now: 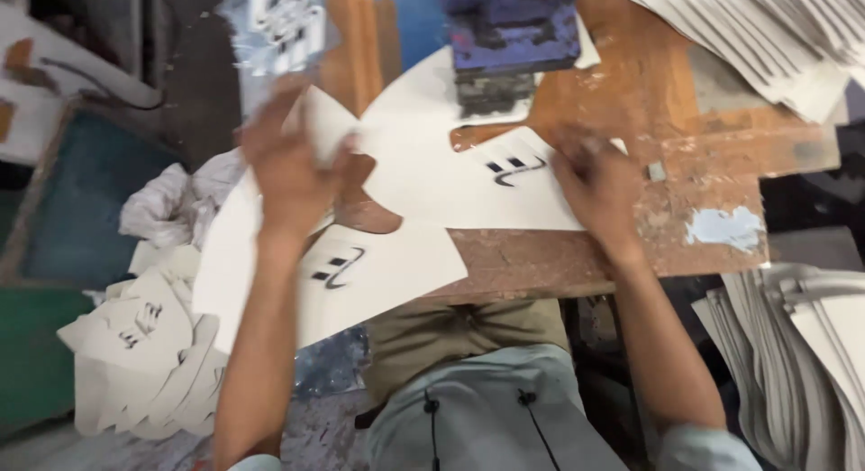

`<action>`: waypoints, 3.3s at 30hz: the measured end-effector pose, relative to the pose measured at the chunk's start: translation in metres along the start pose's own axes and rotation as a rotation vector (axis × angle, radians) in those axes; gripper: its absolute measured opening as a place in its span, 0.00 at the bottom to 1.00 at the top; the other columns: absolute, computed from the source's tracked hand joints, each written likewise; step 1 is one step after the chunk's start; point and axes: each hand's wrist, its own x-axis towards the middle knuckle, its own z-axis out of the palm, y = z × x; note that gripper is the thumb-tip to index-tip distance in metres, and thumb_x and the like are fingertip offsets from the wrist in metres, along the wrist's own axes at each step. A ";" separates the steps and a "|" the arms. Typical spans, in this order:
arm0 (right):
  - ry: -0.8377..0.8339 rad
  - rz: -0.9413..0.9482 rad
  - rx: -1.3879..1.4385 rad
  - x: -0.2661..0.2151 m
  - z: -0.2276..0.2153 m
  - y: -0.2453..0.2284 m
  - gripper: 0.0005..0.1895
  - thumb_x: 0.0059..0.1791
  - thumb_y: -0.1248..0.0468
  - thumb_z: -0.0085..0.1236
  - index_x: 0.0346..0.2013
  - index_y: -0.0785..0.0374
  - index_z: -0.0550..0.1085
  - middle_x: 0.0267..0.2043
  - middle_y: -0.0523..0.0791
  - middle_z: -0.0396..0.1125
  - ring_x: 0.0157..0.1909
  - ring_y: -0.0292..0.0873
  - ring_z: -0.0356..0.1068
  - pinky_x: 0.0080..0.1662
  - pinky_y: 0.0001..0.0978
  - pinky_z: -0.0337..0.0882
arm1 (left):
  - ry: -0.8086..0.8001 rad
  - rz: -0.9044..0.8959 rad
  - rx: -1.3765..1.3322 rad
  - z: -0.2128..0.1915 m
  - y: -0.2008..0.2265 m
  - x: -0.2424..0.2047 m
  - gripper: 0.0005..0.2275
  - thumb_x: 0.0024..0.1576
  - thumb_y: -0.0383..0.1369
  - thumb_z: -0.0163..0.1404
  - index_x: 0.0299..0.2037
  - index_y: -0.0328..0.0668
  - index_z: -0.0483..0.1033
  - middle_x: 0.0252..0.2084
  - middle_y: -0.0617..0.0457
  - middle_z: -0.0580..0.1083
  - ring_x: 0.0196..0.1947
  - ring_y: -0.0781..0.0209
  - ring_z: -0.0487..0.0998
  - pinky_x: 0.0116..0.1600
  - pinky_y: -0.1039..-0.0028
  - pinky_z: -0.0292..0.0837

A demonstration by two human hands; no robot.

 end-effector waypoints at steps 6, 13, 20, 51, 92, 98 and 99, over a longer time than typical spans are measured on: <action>0.061 0.126 -0.024 -0.068 -0.012 -0.014 0.10 0.56 0.71 0.60 0.52 0.67 0.79 0.36 0.43 0.72 0.36 0.28 0.67 0.38 0.19 0.68 | -0.200 -0.593 -0.184 -0.079 -0.062 -0.067 0.25 0.51 0.49 0.67 0.46 0.33 0.80 0.46 0.38 0.77 0.49 0.46 0.77 0.53 0.60 0.71; -0.252 -0.204 0.075 -0.022 0.045 -0.143 0.26 0.49 0.68 0.67 0.61 0.68 0.72 0.55 0.51 0.72 0.42 0.38 0.77 0.41 0.29 0.78 | -0.065 -0.183 -0.774 -0.101 0.047 -0.048 0.17 0.58 0.35 0.63 0.53 0.39 0.73 0.40 0.48 0.81 0.37 0.61 0.84 0.41 0.73 0.77; -0.310 -0.434 -0.051 0.064 0.125 -0.080 0.08 0.49 0.67 0.66 0.40 0.68 0.80 0.36 0.52 0.73 0.37 0.52 0.74 0.40 0.43 0.72 | 0.202 0.082 -0.433 -0.037 0.048 0.010 0.19 0.67 0.45 0.50 0.60 0.41 0.77 0.60 0.46 0.74 0.59 0.50 0.69 0.61 0.56 0.60; -0.363 -0.251 -0.001 -0.083 0.008 -0.040 0.05 0.45 0.61 0.66 0.33 0.55 0.84 0.51 0.46 0.78 0.53 0.42 0.77 0.43 0.29 0.81 | 0.130 -0.913 0.424 -0.072 -0.274 -0.200 0.45 0.49 0.45 0.67 0.71 0.23 0.58 0.64 0.26 0.65 0.61 0.31 0.62 0.62 0.43 0.55; 0.085 0.418 -0.029 -0.090 -0.052 0.105 0.16 0.49 0.62 0.71 0.29 0.74 0.76 0.22 0.46 0.69 0.25 0.34 0.63 0.26 0.32 0.60 | 0.050 0.137 -0.214 -0.007 0.087 0.052 0.26 0.58 0.44 0.55 0.61 0.34 0.69 0.56 0.36 0.72 0.55 0.38 0.73 0.55 0.51 0.70; 0.430 -0.226 -0.917 -0.036 -0.138 -0.027 0.28 0.38 0.67 0.71 0.50 0.75 0.75 0.42 0.59 0.71 0.42 0.58 0.71 0.40 0.45 0.72 | -0.237 -0.182 -0.186 0.023 0.083 0.128 0.24 0.58 0.56 0.51 0.44 0.41 0.81 0.48 0.39 0.78 0.48 0.42 0.79 0.53 0.56 0.73; 0.441 -0.222 -0.926 -0.028 -0.148 -0.044 0.28 0.38 0.67 0.71 0.50 0.75 0.75 0.42 0.59 0.71 0.42 0.58 0.71 0.40 0.45 0.72 | -0.234 -0.168 -0.190 0.040 0.082 0.137 0.24 0.58 0.56 0.51 0.44 0.41 0.81 0.48 0.39 0.78 0.48 0.42 0.79 0.53 0.56 0.73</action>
